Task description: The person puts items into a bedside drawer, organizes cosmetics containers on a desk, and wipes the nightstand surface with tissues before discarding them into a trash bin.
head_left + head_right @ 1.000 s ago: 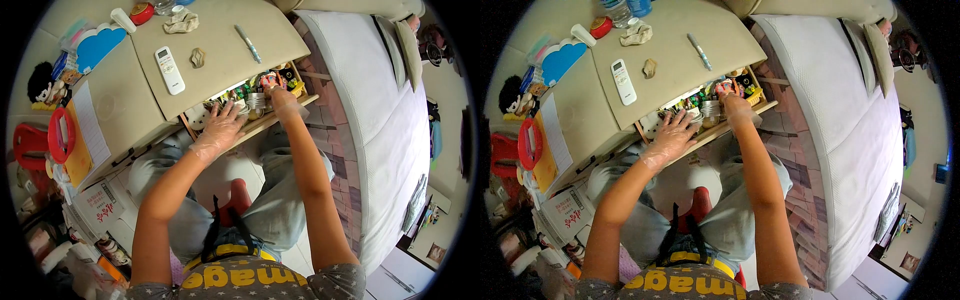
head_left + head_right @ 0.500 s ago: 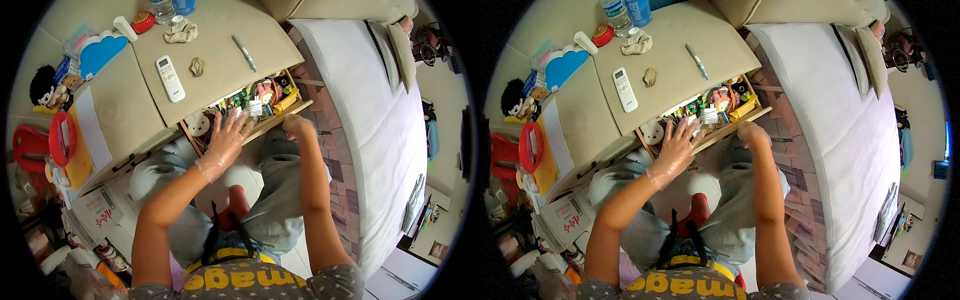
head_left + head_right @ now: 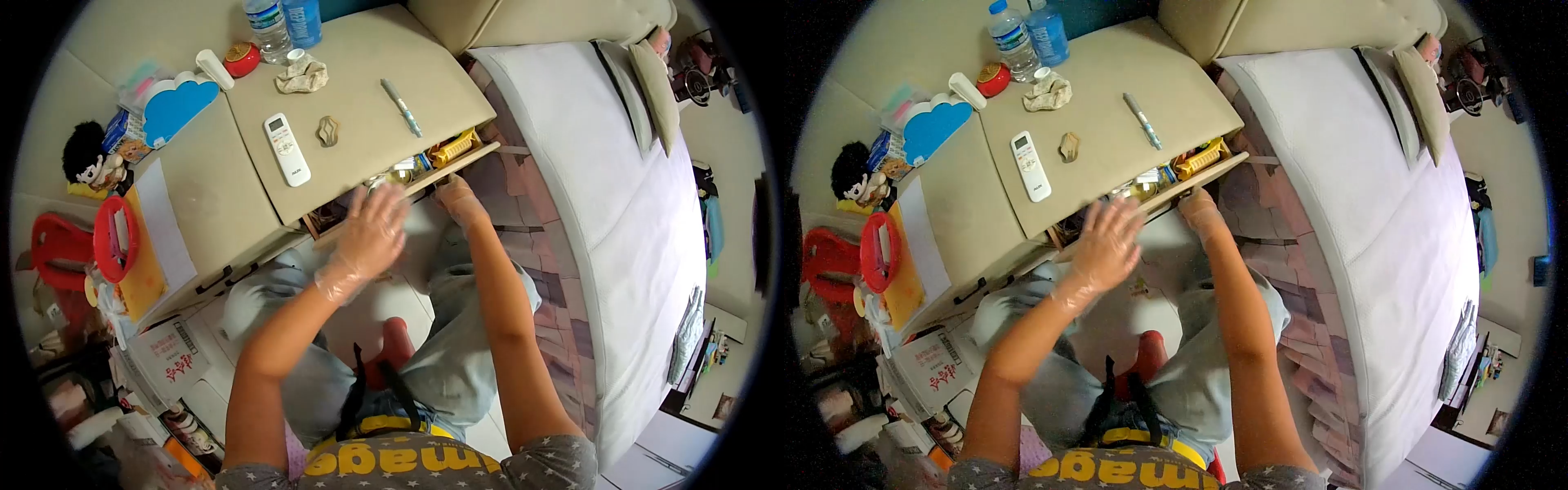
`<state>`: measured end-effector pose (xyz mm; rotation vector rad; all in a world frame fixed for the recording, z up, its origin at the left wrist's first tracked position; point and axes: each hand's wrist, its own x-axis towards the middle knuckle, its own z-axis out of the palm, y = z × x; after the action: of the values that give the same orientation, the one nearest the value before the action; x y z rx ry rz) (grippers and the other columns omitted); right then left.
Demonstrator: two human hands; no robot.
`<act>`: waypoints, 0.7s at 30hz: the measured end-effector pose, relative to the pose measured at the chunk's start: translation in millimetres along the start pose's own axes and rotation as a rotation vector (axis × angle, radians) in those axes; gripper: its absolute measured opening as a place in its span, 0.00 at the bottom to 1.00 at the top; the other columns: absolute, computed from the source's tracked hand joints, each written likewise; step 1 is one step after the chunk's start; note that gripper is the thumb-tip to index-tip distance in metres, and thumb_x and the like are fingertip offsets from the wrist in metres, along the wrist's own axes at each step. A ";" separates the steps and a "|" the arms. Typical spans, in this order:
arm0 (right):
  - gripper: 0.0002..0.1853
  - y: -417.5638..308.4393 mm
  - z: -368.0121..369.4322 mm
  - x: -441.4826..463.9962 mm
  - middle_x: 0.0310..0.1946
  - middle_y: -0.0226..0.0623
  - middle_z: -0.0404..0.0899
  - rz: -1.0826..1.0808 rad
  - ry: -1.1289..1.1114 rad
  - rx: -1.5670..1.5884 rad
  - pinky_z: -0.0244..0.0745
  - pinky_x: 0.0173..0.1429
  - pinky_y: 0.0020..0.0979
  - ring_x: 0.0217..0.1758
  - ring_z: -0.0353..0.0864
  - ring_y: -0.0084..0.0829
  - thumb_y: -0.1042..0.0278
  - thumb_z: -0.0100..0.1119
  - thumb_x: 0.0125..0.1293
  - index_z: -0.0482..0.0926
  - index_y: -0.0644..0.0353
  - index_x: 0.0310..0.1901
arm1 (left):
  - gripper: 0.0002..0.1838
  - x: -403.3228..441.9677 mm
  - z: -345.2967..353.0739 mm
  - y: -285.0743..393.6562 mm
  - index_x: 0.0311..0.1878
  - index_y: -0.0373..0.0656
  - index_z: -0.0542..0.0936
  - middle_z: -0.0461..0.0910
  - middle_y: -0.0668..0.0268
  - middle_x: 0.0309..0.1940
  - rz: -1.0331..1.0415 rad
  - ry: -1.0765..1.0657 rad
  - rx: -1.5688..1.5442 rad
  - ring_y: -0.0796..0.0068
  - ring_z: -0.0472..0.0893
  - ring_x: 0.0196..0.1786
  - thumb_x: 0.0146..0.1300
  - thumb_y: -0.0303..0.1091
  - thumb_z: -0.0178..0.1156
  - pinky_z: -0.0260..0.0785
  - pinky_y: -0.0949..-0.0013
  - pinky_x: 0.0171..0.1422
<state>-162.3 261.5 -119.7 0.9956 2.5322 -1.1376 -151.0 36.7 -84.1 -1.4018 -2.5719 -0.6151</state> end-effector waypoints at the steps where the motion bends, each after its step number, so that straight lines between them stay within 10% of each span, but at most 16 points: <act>1: 0.17 11.9 10.0 19.4 0.28 0.39 0.76 0.021 -0.058 0.188 0.70 0.30 0.29 0.27 0.75 0.29 0.78 0.51 0.52 0.72 0.68 0.45 | 0.24 -0.5 1.0 3.6 0.56 0.41 0.70 0.63 0.56 0.60 0.089 0.015 0.002 0.59 0.59 0.66 0.56 0.37 0.56 0.50 0.55 0.69; 9: 0.38 -15.7 43.6 30.4 0.64 0.48 0.56 -0.046 -0.060 1.083 0.73 0.51 0.30 0.54 0.71 0.33 0.91 0.45 0.53 0.47 0.62 0.67 | 0.17 -6.6 -2.2 -28.3 0.47 0.39 0.74 0.73 0.57 0.45 -0.217 -0.253 -0.115 0.57 0.73 0.50 0.55 0.35 0.56 0.67 0.59 0.54; 21: 0.37 2.0 59.0 41.0 0.66 0.46 0.52 -0.161 -0.151 1.298 0.62 0.63 0.30 0.63 0.64 0.36 0.91 0.45 0.54 0.48 0.62 0.67 | 0.19 -16.9 5.3 -47.1 0.47 0.37 0.72 0.71 0.53 0.48 -0.282 0.051 -0.104 0.56 0.73 0.50 0.53 0.35 0.58 0.66 0.55 0.54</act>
<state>-197.5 240.5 -178.7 0.7795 1.5497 -2.8458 -180.4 3.3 -107.6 -1.0402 -2.7548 -0.8235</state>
